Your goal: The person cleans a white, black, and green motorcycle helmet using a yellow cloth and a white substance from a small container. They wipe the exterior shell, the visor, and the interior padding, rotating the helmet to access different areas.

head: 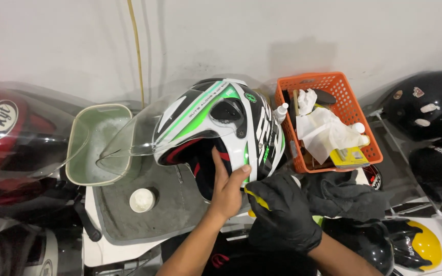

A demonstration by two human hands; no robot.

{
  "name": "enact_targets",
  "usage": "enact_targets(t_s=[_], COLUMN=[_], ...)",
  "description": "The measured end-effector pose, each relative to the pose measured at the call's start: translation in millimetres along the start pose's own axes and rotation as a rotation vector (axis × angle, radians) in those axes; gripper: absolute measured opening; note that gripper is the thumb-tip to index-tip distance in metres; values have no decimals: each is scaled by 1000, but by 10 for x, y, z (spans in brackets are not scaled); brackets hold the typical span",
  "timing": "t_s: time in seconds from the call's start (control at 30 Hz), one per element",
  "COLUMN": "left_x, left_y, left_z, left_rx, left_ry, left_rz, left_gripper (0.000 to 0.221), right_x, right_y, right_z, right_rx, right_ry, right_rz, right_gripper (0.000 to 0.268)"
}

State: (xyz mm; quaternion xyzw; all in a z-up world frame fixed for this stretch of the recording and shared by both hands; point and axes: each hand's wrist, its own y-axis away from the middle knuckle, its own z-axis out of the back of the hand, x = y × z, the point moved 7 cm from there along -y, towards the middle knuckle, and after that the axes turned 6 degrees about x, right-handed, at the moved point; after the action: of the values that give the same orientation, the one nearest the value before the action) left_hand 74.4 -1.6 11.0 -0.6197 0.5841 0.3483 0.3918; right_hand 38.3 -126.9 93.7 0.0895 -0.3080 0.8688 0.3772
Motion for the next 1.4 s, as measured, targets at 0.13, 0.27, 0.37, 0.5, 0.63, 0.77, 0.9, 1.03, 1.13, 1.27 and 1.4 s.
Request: enact_targets(t_s=[0.13,0.27,0.37,0.5,0.63,0.77,0.9,1.03,1.13,1.27,1.4], left_x=[-184,-182,-215,239,-212,-235,-51,250,154,-109,-33], left_y=[-22,-33,-49,-33,-99,-113,-141,-129,-68,-27,-19], left_z=[-26,-10,18,332,51,70,220,475,375,109,150], left_rx=[0,43,51,-5,92,24,11,-24,28,118,134], left_ry=[-124,28,15,-10,137,4,-24,-35,-109,-173,-187], left_rz=[-50,-75,-90,-52,-207,-251,-226,-207,-186,-212,-229], left_gripper=[79,74,75,78,59,55,56,66,58,56,56], right_x=[-215,-691,-861,-931,-782,-622,-62,107,31,-239,94], right_y=[99,233,251,315,-85,-480,-818,-621,-577,-608,-422], right_z=[44,58,103,216,322,305,160,159,152,138,149], right_rx=[-23,-28,-90,-293,-301,-331,-98,-30,34,54,94], right_ry=[-95,-80,-284,-508,-508,-373,-219,-113,-94,-100,-97], right_rz=[-30,-269,-421,-439,-294,-88,323,617,698,608,717], right_gripper=[41,35,28,28,31,24,27,17,19,21,13])
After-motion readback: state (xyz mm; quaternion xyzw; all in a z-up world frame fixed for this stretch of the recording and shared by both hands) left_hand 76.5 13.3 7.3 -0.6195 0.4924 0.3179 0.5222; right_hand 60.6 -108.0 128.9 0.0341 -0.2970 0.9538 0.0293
